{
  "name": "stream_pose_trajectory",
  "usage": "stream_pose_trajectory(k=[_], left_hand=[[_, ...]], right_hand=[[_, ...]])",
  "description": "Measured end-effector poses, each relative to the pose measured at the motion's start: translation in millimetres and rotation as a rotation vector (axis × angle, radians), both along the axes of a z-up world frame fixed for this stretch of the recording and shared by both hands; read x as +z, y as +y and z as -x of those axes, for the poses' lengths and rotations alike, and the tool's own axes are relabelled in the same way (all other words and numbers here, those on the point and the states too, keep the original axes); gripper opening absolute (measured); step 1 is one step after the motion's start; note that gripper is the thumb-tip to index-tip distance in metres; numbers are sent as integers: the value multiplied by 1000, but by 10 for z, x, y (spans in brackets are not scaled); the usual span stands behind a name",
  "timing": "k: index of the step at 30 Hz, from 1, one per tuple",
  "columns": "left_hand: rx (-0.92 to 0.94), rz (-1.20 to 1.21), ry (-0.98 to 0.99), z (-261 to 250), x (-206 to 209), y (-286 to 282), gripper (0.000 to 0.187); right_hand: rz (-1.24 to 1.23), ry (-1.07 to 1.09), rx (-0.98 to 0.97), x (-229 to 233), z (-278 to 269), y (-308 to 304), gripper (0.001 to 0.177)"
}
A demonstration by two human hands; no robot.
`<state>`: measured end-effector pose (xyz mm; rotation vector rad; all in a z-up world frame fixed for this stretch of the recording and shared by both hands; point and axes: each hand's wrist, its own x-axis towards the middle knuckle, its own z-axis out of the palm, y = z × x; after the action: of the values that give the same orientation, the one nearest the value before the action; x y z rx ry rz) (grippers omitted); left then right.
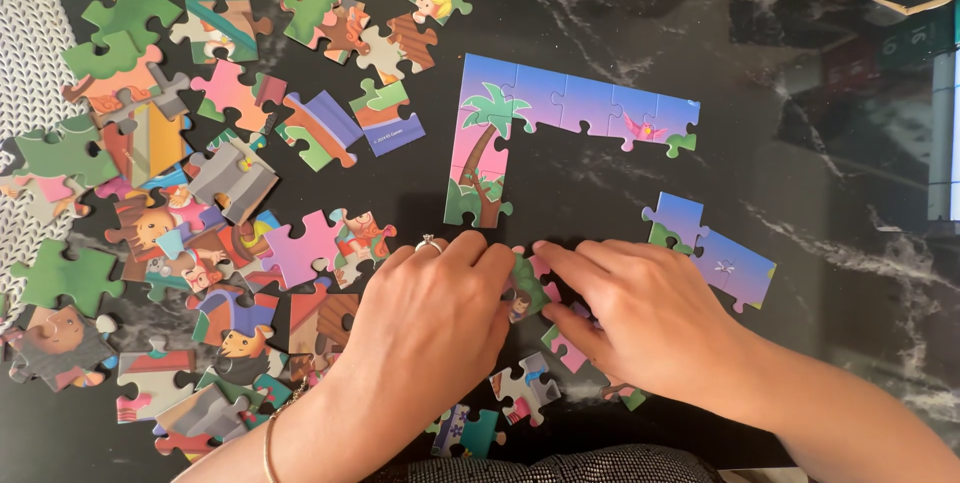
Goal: Assembling a colorful jigsaw puzzle on a table.
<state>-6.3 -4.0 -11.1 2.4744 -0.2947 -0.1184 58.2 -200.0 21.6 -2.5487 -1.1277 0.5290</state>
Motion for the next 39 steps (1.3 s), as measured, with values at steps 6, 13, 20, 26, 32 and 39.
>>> stream_pose_trajectory(k=[6, 13, 20, 26, 32, 39], left_hand=[[-19, -2, 12, -15, 24, 7, 22], [-68, 20, 4, -4, -10, -10, 29], [-187, 71, 5, -44, -2, -32, 28], [-205, 54, 8, -80, 35, -129, 27], [-249, -96, -72, -93, 94, -328, 42], [-343, -195, -249, -424, 45, -559, 52]], right_hand=[[-32, -46, 9, -50, 14, -38, 47], [-38, -110, -12, 32, -22, -1, 61], [-34, -108, 9, -115, 0, -117, 34], [-96, -165, -94, -117, -88, -237, 39], [45, -216, -114, 68, -333, -807, 43], [-43, -240, 76, -103, -53, -1219, 36]])
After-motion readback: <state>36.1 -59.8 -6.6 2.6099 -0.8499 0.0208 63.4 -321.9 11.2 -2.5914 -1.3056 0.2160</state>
